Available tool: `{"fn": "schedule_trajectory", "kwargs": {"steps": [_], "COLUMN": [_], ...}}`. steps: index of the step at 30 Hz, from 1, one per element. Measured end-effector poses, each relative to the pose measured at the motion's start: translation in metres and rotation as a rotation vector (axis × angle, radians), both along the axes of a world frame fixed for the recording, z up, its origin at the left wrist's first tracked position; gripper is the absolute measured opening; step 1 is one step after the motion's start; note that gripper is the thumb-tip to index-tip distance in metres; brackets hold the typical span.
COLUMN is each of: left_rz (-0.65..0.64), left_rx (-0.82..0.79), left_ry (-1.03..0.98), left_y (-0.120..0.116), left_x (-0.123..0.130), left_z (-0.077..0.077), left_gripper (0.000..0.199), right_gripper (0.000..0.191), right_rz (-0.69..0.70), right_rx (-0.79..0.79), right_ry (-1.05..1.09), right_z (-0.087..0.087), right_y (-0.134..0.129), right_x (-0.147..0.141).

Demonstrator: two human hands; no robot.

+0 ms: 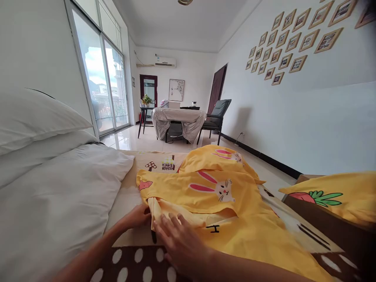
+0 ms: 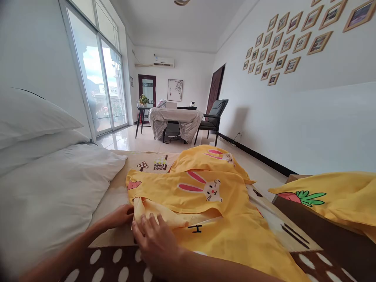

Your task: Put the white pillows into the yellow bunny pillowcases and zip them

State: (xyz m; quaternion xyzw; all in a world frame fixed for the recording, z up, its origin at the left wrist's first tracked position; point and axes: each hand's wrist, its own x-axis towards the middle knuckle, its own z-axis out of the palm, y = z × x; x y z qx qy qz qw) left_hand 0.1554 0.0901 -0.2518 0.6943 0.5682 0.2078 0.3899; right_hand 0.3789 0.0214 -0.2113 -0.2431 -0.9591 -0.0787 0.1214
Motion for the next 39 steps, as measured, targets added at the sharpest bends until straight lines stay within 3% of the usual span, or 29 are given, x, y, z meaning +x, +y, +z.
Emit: {"fn": "schedule_trajectory", "kwargs": {"steps": [5, 8, 10, 13, 15, 17, 20, 22, 25, 27, 30, 35, 39], "left_rz": [0.097, 0.128, 0.14, 0.155, 0.15, 0.144, 0.147, 0.157, 0.171, 0.164, 0.122, 0.009, -0.026], "left_rx": [-0.033, -0.121, -0.166, -0.2, -0.203, -0.181, -0.12, -0.068, -0.002, 0.018, 0.03, 0.04, 0.05], "left_ry": [-0.119, -0.216, -0.296, -0.405, -0.449, -0.474, -0.524, -0.583, -0.674, -0.713, -0.749, -0.729, -0.662], "left_y": [-0.008, -0.007, -0.007, -0.009, -0.011, -0.012, -0.011, -0.011, -0.012, -0.014, -0.017, -0.022, -0.023], "left_x": [0.016, 0.019, 0.019, 0.02, 0.021, 0.024, 0.028, 0.029, 0.027, 0.024, 0.021, 0.022, 0.029], "left_z": [-0.006, -0.013, -0.017, -0.021, -0.024, -0.028, -0.033, -0.033, -0.027, -0.021, -0.012, -0.004, -0.009], "left_gripper": [0.046, 0.061, 0.065, 0.068, 0.064, 0.056, 0.047, 0.045, 0.046, 0.048, 0.045, 0.026, 0.021], "right_gripper": [0.019, 0.022, 0.021, 0.013, 0.022, 0.031, 0.026, 0.036, 0.065, 0.05, 0.022, 0.034, 0.044], "right_rz": [-0.341, -0.417, -0.472, -0.575, -0.603, -0.55, -0.356, -0.29, -0.346, -0.377, -0.383, -0.38, -0.407], "right_rx": [-0.322, -0.356, -0.358, -0.285, -0.195, -0.125, -0.133, -0.268, -0.622, -0.771, -0.876, -1.102, -1.159], "right_ry": [0.154, 0.194, 0.199, 0.198, 0.199, 0.179, 0.067, 0.005, 0.071, 0.163, 0.289, 0.527, 0.704], "right_z": [0.003, 0.007, 0.006, 0.002, 0.002, 0.005, 0.008, 0.005, -0.002, -0.003, 0.006, 0.028, 0.03], "right_y": [0.074, 0.112, 0.123, 0.122, 0.112, 0.098, 0.074, 0.061, 0.056, 0.063, 0.079, 0.091, 0.098], "right_x": [0.002, 0.019, 0.029, 0.035, 0.029, 0.016, -0.011, -0.027, -0.039, -0.04, -0.034, -0.015, -0.007]}}
